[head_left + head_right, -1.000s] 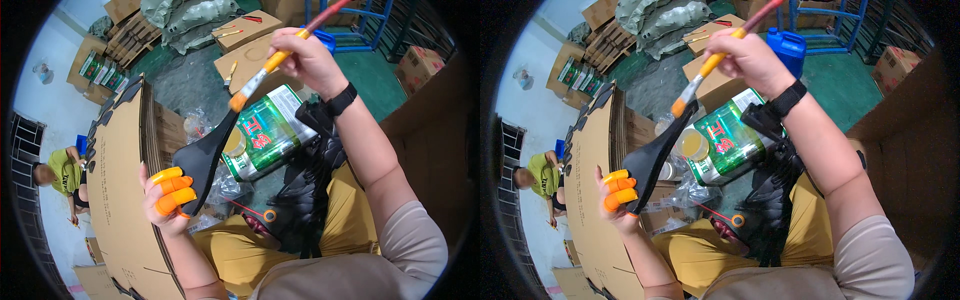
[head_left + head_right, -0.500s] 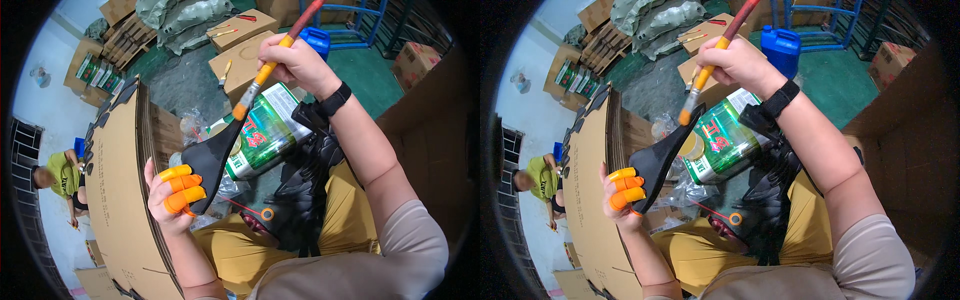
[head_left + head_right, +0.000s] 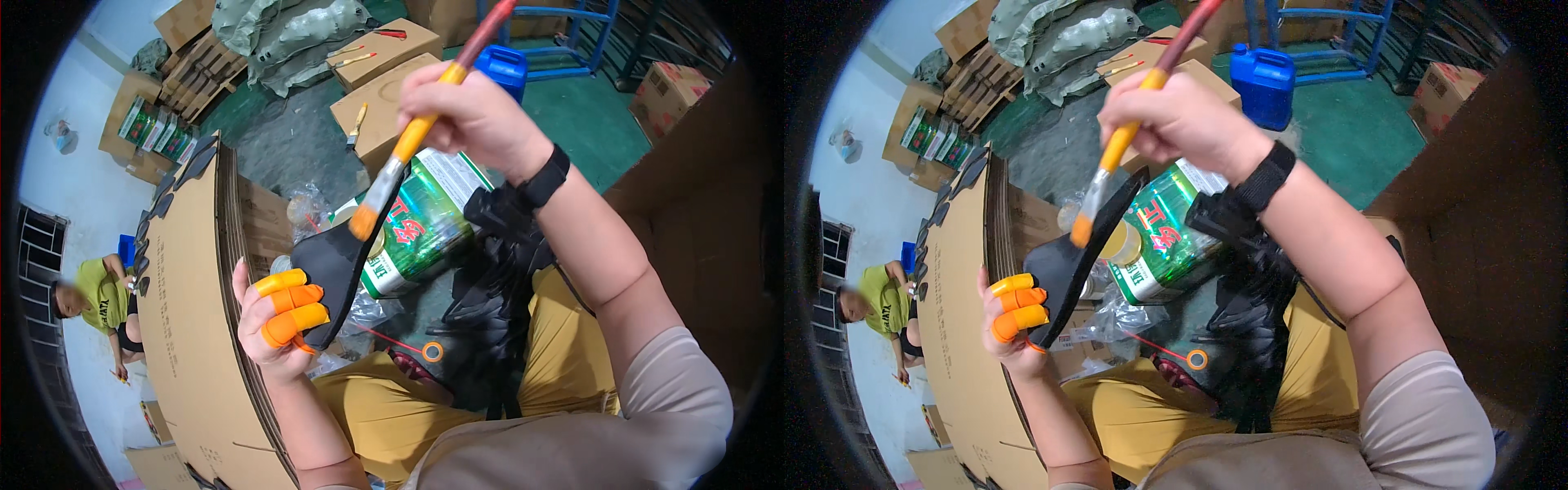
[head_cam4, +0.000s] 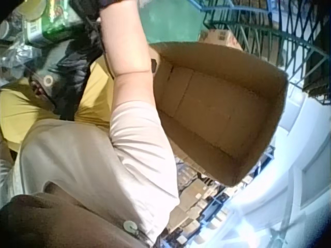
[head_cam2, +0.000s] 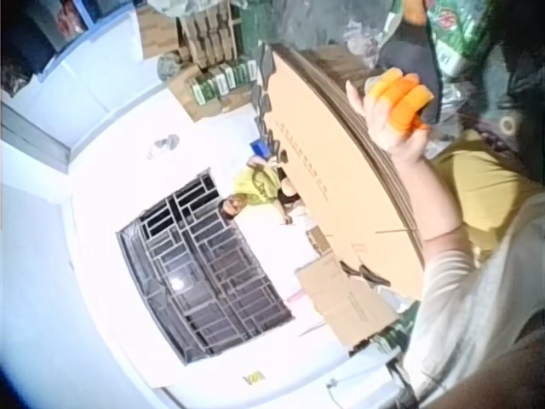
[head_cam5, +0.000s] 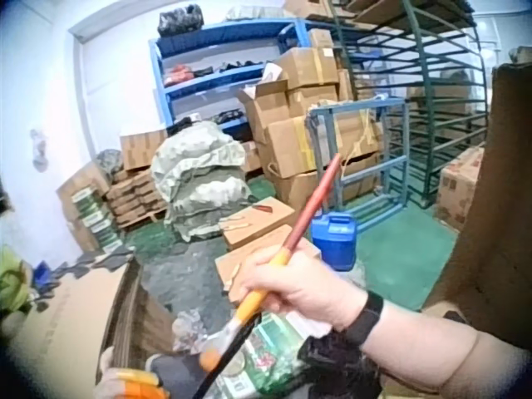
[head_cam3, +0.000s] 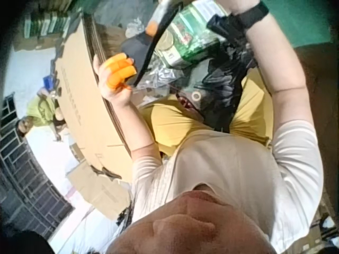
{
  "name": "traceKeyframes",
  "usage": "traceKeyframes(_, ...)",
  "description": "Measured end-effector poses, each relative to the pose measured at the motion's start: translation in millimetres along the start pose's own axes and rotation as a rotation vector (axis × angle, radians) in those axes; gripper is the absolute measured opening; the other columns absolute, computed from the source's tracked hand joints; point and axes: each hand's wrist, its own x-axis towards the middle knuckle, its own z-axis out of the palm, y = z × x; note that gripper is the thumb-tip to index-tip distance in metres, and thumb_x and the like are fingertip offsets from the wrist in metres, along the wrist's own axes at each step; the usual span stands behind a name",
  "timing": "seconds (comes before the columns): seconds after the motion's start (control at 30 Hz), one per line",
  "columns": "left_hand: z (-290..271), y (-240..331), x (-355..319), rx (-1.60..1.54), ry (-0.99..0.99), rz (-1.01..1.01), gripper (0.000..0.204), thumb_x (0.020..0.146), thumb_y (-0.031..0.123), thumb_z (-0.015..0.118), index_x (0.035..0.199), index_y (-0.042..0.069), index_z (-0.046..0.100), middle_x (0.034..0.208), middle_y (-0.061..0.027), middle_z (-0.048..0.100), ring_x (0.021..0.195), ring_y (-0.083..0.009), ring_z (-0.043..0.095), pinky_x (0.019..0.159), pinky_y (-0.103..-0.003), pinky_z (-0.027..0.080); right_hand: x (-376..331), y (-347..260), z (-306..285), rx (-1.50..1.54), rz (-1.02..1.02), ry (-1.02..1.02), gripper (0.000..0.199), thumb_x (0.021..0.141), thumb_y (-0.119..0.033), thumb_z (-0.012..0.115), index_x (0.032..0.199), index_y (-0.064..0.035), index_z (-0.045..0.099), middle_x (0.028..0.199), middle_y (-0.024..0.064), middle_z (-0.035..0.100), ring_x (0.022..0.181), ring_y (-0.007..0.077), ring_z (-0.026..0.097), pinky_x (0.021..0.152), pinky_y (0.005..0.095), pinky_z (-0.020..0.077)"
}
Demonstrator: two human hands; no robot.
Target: Applying adhesive or liquid coating to plastic motorcycle or vehicle parts using a brush.
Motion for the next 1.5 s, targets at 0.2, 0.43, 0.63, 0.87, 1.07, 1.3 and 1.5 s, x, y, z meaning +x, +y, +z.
traceKeyframes(0.2, 4.8, -0.1, 0.3, -0.071, 0.085, -0.023, 0.013, 0.066, 0.020, 0.073, 0.066, 0.012, 0.063, 0.078, -0.0005, 0.065, 0.082, -0.0206, 0.062, 0.106, -0.049, 0.028, -1.1, 3.1, -4.2, -0.104, -0.019, 0.043, 0.020, 0.079, -0.021, 0.059, 0.070, -0.0028, 0.062, 0.054, 0.0002, 0.051, 0.040, 0.0047, 0.040, 0.038, 0.0192, 0.0285)
traceKeyframes(0.43, 7.9, -14.9, -9.6, -0.292, 0.213, -0.174, 0.022, 0.073, 0.024, 0.070, 0.081, 0.008, 0.057, 0.077, -0.0065, 0.063, 0.080, -0.0221, 0.060, 0.106, -0.051, 0.024, -6.8, 5.0, -45.4, -0.313, -0.098, 0.238, 0.017, 0.080, -0.016, 0.058, 0.071, -0.0018, 0.059, 0.065, 0.0023, 0.058, 0.043, 0.0049, 0.043, 0.040, 0.0190, 0.0313)
traceKeyframes(0.63, 14.5, -39.7, -13.2, -0.521, 0.264, -0.200, 0.042, 0.080, 0.006, 0.062, 0.119, 0.002, 0.047, 0.109, -0.0118, 0.056, 0.096, -0.0187, 0.057, 0.087, -0.032, 0.048, -15.3, 1.4, -71.0, -0.509, -0.190, 0.313, 0.017, 0.082, -0.018, 0.058, 0.074, -0.0035, 0.061, 0.065, 0.0016, 0.058, 0.046, 0.0041, 0.043, 0.044, 0.0185, 0.0324)
traceKeyframes(0.87, 56.5, -51.1, -17.8, -0.943, 0.733, -0.754, 0.040, 0.076, -0.012, 0.042, 0.112, 0.005, 0.048, 0.098, -0.0046, 0.055, 0.084, -0.0121, 0.057, 0.073, -0.023, 0.047, -32.4, 11.5, -69.4, -0.170, -0.257, 0.584, 0.037, 0.094, -0.035, 0.049, 0.115, -0.0053, 0.054, 0.077, 0.0096, 0.066, 0.057, 0.0103, 0.060, 0.043, 0.0190, 0.0383)
traceKeyframes(1.07, 103.7, -31.9, 10.3, -1.140, 0.826, -0.880, 0.033, 0.081, -0.010, 0.040, 0.109, 0.006, 0.048, 0.101, -0.0046, 0.055, 0.090, -0.0133, 0.056, 0.079, -0.025, 0.045, -57.3, 63.5, -21.9, -0.086, -0.224, 0.467, 0.012, 0.093, -0.022, 0.050, 0.091, -0.0109, 0.046, 0.076, 0.0074, 0.061, 0.071, 0.0135, 0.058, 0.058, 0.0246, 0.0420)
traceKeyframes(1.3, 147.9, -2.8, 34.4, -1.211, 0.851, -0.922, 0.035, 0.081, -0.011, 0.040, 0.111, 0.004, 0.047, 0.106, -0.0061, 0.054, 0.094, -0.0144, 0.055, 0.083, -0.026, 0.044, -46.2, 86.6, 45.5, 0.292, 0.123, 0.516, 0.029, 0.080, -0.012, 0.066, 0.093, -0.0127, 0.040, 0.087, 0.0061, 0.060, 0.085, 0.0161, 0.058, 0.071, 0.0292, 0.0404)
traceKeyframes(1.5, 159.4, 26.4, 48.7, -1.175, 0.767, -0.893, 0.031, 0.083, -0.007, 0.039, 0.110, 0.004, 0.047, 0.108, -0.0080, 0.055, 0.093, -0.0155, 0.054, 0.084, -0.029, 0.044, -36.9, 94.2, 37.7, 0.534, 0.120, 0.545, 0.034, 0.074, -0.004, 0.066, 0.090, -0.0101, 0.036, 0.085, 0.0059, 0.050, 0.076, 0.0172, 0.057, 0.061, 0.0296, 0.0409)
